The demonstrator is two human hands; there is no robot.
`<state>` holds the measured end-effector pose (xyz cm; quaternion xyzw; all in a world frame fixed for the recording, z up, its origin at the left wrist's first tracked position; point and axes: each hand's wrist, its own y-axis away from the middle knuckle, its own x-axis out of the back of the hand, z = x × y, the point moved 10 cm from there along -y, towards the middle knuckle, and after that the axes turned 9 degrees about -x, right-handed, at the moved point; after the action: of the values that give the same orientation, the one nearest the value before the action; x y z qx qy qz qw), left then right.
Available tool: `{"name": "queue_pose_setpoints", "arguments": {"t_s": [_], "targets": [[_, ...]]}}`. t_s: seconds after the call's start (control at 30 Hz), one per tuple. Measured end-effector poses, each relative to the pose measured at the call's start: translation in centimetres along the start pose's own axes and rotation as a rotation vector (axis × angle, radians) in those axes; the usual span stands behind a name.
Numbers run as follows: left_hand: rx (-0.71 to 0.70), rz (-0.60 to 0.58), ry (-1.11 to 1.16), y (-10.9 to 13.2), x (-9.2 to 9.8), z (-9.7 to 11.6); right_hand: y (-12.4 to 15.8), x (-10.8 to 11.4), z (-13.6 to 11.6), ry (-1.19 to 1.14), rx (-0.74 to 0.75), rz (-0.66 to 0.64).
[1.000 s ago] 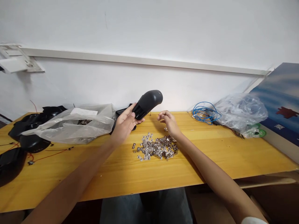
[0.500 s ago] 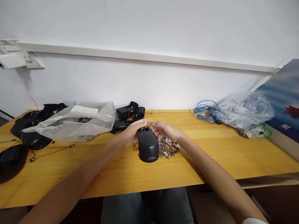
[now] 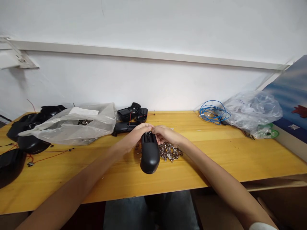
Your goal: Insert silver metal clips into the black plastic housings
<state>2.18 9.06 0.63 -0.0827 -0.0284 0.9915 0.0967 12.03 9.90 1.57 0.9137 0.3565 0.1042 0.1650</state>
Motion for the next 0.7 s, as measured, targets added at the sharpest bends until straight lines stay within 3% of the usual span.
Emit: {"name": "queue_pose_setpoints", "arguments": {"t_s": [0.17,0.47,0.57,0.7], "targets": [[0.070,0.011,-0.082,0.2,0.0,0.3,0.1,-0.4,0.0,-0.033,-0.026,-0.040],[-0.083,-0.151,-0.157,0.5,-1.5,2.5,0.4,-1.0,-0.7,-0.124,-0.027,-0.070],[-0.066,-0.081,-0.117,0.2,-0.8,2.2,0.2,-0.8,-0.4,-0.148,-0.043,-0.051],[-0.009,0.097,0.047,-0.1,0.8,1.9,0.0,0.3,-0.3,-0.287,-0.011,0.005]]}}
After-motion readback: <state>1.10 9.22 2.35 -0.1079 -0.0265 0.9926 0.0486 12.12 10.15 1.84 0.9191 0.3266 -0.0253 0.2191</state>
